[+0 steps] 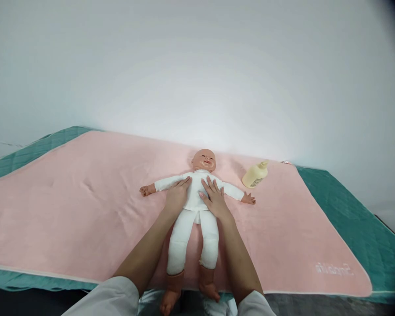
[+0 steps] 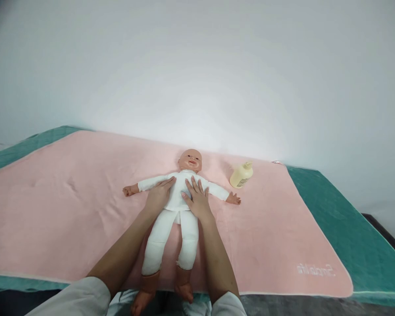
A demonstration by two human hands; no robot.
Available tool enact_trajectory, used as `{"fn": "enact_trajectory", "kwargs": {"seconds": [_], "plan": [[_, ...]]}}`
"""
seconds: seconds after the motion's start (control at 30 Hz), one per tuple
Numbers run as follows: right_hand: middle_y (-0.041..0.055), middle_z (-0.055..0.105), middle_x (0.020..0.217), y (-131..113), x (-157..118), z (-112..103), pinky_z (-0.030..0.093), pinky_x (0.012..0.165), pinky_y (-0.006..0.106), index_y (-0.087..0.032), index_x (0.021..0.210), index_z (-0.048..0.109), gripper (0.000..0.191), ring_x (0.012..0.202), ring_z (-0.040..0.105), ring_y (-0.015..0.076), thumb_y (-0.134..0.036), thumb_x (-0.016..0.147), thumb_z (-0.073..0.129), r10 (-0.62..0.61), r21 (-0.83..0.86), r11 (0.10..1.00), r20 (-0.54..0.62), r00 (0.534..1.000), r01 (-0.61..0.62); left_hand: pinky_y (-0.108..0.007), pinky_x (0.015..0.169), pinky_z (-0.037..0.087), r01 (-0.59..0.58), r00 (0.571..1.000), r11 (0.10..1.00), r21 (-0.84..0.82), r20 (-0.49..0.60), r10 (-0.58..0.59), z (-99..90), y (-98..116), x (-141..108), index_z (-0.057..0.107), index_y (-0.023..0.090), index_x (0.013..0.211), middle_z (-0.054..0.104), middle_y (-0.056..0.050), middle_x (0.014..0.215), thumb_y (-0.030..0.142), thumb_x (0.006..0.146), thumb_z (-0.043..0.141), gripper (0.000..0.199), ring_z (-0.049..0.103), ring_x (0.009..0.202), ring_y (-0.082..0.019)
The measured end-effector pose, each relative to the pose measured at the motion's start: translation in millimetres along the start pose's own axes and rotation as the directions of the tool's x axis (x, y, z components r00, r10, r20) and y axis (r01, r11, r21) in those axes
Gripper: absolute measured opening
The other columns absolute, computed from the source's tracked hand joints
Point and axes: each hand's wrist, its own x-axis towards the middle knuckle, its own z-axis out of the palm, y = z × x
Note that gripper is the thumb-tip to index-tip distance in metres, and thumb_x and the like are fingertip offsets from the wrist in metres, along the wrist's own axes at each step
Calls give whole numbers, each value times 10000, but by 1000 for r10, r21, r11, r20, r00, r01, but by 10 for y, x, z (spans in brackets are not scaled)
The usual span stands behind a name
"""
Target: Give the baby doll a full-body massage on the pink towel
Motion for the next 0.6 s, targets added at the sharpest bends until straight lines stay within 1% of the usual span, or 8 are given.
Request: {"fn": "enact_trajectory", "kwargs": {"seconds": [0.07,0.2,0.37,0.47,0.6], "plan": [[-16,121,1589,0,-9,8,22,1118,680,-389,1487,195,592,1477,36,289,-590,941,304,25,5,1000,-19,1000,-25,-357,1045,432,0,1000,1000,-7,-4,0,-2,3,1,564,163,1301,565,-41,1357,46,880,366,479,553,1193,-214],[-14,124,1588,21,-19,21,0,1117,678,-374,1494,178,573,1476,58,287,-562,958,257,85,24,996,-53,995,-83,-364,1051,428,6,1000,1000,-19,-9,-6,-8,7,0,563,186,1303,567,-38,1355,51,879,369,485,550,1201,-208],[-23,165,1580,60,-20,35,-8,1114,680,-375,1484,232,528,1473,81,302,-512,974,228,99,34,995,-89,991,-96,-361,1047,429,4,1000,999,-40,-15,-4,-19,10,1,570,175,1298,571,-36,1350,57,876,374,480,544,1202,-211],[0,173,1577,75,-26,42,-7,1131,651,-309,1501,220,571,1469,91,317,-515,969,248,135,22,991,-101,986,-134,-355,1052,422,-5,1000,999,-41,-16,4,-30,14,1,574,152,1293,572,-38,1350,50,866,379,481,546,1193,-215],[85,174,1570,68,-41,64,2,1150,612,-170,1507,231,672,1460,132,335,-543,952,297,177,-24,983,-124,976,-181,-360,1057,413,-10,1000,999,-51,-9,9,-41,14,1,570,148,1295,568,-46,1353,50,863,374,484,540,1203,-213]]}}
